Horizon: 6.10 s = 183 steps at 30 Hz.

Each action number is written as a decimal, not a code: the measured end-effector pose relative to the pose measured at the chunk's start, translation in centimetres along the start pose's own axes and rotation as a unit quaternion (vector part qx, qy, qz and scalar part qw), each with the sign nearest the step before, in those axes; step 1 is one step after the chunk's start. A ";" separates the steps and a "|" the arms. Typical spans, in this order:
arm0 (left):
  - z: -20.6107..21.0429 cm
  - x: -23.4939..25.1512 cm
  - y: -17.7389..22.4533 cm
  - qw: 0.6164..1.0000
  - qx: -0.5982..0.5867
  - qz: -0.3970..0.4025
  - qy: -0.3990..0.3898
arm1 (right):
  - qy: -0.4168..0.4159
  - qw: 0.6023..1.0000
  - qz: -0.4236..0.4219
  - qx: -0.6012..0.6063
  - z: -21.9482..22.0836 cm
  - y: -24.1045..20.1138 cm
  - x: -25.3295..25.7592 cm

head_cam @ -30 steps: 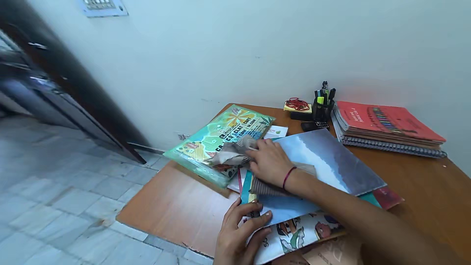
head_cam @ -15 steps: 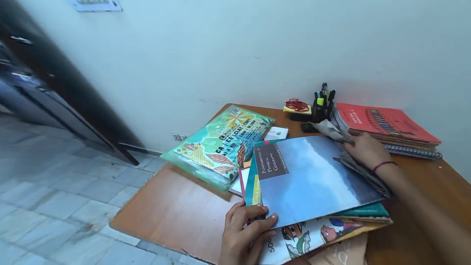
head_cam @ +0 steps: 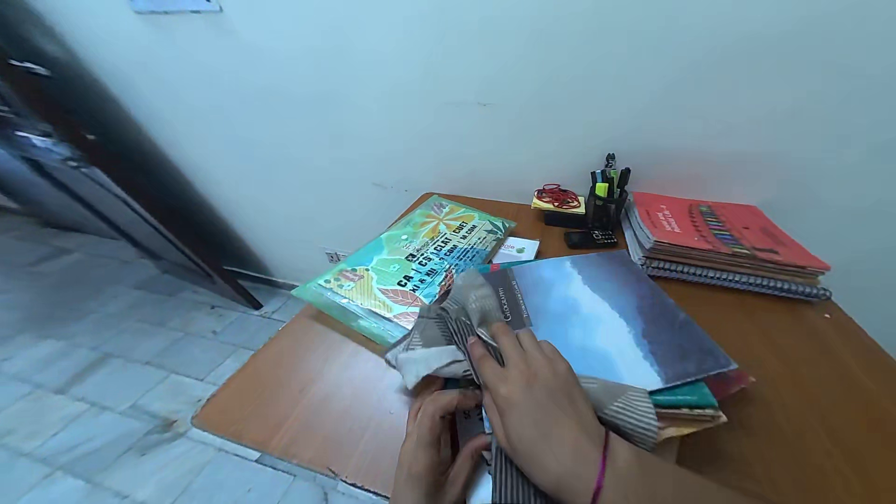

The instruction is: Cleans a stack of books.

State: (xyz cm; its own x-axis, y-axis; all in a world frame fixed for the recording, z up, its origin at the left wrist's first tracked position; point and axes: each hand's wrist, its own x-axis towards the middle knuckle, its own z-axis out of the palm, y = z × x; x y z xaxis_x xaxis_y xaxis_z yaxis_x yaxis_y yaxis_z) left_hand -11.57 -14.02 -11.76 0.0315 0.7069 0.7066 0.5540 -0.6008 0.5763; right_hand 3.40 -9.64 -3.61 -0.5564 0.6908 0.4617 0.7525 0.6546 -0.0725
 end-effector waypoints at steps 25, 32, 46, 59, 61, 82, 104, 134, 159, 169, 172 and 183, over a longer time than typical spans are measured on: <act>-1.0 13.7 1.4 0.940 0.063 0.334 -0.006 | 0.037 0.869 0.491 0.056 -3.7 24.4 -19.4; -2.5 25.0 7.5 0.964 -0.025 0.229 0.131 | 0.072 0.827 0.549 0.098 -7.0 20.6 -16.6; 2.8 16.0 -2.3 0.884 -0.159 -0.430 -0.093 | 0.185 0.845 0.479 0.149 -9.2 21.6 -16.3; -0.3 14.9 -7.3 0.862 -0.217 -0.401 -0.219 | -0.108 0.931 0.350 -0.003 -2.4 14.5 2.4; -0.4 14.4 -7.4 0.866 -0.245 -0.377 -0.219 | -0.133 0.938 0.320 0.010 -2.1 11.6 4.5; -0.6 12.5 -7.2 0.866 -0.300 -0.374 -0.140 | -0.118 0.910 0.398 0.006 -3.7 18.2 0.2; -0.6 12.4 -7.0 0.875 -0.265 -0.379 -0.140 | -0.005 0.984 0.178 0.009 -2.3 8.1 -3.9; 9.4 32.8 8.7 0.895 -0.117 0.024 -0.430 | 0.017 0.816 0.578 -0.023 -5.5 20.5 -21.0; 32.7 26.4 5.2 0.827 0.212 0.184 -0.487 | -0.001 0.799 0.601 -0.004 -5.7 20.5 -21.2; 34.1 28.2 3.2 0.822 0.135 0.199 -0.516 | 0.017 0.804 0.594 -0.001 -5.4 20.5 -21.4; 34.1 28.4 2.7 0.820 0.122 0.203 -0.521 | 0.016 0.803 0.595 0.006 -5.5 20.5 -21.4; 34.3 28.5 2.1 0.832 0.097 0.194 -0.511 | 0.031 0.808 0.588 0.021 -5.6 20.4 -21.4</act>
State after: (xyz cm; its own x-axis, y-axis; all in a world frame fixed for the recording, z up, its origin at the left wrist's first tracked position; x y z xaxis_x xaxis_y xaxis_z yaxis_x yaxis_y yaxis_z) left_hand 18.98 17.66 -4.52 0.8751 0.4815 0.0481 0.4580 -0.8562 0.2389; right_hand 32.62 -12.79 -10.01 0.5553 0.8263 0.0945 0.7340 -0.4334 -0.5229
